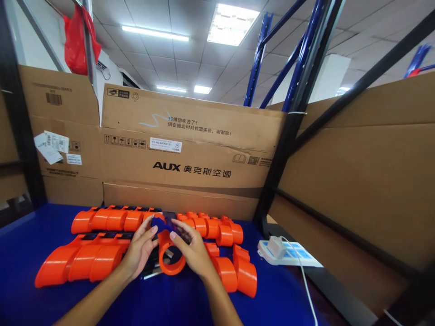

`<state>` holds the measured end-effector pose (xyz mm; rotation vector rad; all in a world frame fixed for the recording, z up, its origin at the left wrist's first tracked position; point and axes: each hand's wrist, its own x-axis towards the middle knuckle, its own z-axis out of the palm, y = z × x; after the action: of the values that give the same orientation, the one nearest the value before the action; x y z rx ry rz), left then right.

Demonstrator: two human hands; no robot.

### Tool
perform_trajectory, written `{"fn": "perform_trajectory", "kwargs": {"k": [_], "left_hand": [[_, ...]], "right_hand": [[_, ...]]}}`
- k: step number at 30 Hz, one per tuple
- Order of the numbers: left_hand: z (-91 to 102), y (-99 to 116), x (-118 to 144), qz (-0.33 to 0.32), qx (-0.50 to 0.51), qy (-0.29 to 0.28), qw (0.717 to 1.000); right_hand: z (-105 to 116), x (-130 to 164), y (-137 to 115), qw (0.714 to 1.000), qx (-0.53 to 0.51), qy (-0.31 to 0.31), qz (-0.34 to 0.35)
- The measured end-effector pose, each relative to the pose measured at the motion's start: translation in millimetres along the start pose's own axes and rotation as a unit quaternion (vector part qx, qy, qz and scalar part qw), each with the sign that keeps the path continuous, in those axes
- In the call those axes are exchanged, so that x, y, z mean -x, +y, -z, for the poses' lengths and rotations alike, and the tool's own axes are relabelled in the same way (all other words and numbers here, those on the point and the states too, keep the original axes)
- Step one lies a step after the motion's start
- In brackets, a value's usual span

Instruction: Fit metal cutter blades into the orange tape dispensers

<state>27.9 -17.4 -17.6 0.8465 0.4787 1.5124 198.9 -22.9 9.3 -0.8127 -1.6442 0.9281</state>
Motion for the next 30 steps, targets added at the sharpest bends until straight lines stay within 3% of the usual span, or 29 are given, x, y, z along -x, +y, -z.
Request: {"fn": "perform_trajectory", "kwargs": {"k": [6, 9, 14, 18, 22, 30], "left_hand": [[6.0, -3.4, -0.8, -0.01, 0.017, -0.011, 1.0], [5.7, -2.8, -0.7, -0.019, -0.001, -0.014, 1.0], [4.4, 0.7, -2.1, -0.056, -0.111, 0.008, 0.992], [3.2, 4.6, -2.5, -0.112, -0.181, 0.014, 0.977], [1.8, 7.9, -1.7, -0.142, -0.2, 0.028, 0.969], [3.7, 10.4, -2.8, -0.142, -0.182, 0.026, 0.973]], "right_hand": [[-4.7, 4.7, -1.1, 0.999, 0.031, -0.017, 0.011], [-5.2, 6.2, -2.7, 0.994, 0.103, -0.01, 0.047], [-2.3, 8.9, -4.8, 0.939, 0.314, 0.032, 0.139], [-0.9, 10.5, -1.9, 0.897, 0.397, 0.029, 0.193], [-0.6, 11.4, 0.9, 0.881, 0.421, 0.035, 0.213], [-2.9, 12.4, -0.2, 0.88, 0.419, 0.042, 0.221]]}}
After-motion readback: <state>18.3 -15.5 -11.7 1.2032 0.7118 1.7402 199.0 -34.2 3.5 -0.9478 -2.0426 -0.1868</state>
